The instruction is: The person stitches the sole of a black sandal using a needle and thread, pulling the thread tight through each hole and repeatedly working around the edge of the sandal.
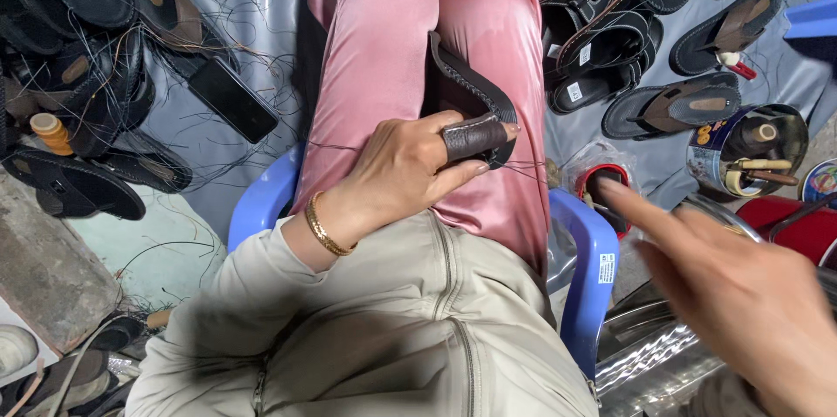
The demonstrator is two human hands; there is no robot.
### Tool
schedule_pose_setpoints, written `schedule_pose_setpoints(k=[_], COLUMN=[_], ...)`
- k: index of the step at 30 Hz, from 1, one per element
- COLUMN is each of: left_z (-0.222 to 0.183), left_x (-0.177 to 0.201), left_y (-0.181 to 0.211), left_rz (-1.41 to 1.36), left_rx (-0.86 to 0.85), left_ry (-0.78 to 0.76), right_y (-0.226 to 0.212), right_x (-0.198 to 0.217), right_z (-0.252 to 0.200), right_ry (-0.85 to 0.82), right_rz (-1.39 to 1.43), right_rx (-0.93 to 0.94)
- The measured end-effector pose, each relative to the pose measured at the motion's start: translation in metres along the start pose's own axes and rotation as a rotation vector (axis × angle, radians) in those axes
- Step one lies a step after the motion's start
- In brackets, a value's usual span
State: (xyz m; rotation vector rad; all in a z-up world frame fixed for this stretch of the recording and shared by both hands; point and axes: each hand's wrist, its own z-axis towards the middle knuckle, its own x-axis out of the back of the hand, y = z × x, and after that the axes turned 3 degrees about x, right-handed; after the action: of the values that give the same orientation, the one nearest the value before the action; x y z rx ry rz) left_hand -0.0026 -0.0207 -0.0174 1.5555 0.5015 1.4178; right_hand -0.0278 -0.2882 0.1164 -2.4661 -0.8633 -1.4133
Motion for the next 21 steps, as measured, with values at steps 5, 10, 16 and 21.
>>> schedule_pose_setpoints(k=[5, 10, 16, 21], left_z=[0.002, 0.000, -0.009, -0.019], left_x=[0.008, 0.014, 0.041, 0.013], left_y=[0.002, -0.044, -0.049, -0.013], left_rz=[-0.189, 0.206, 0.483, 0.136], left_rx=[0.107, 0.086, -0.026, -0.244], left_ry=[-0.150, 0.183, 0.448, 0.237], right_y=[-0.006, -0.024, -0.052, -0.070], right_x=[0.005, -0.015, -0.050, -0.053], right_z=[-0.005, 0.021, 0.060, 0.083], right_ry=[0.100, 0.200, 0.644, 0.687], right_rz=[0.472, 1.072, 1.040, 1.364], right_rx=[0.110, 0.251, 0.048, 0.118])
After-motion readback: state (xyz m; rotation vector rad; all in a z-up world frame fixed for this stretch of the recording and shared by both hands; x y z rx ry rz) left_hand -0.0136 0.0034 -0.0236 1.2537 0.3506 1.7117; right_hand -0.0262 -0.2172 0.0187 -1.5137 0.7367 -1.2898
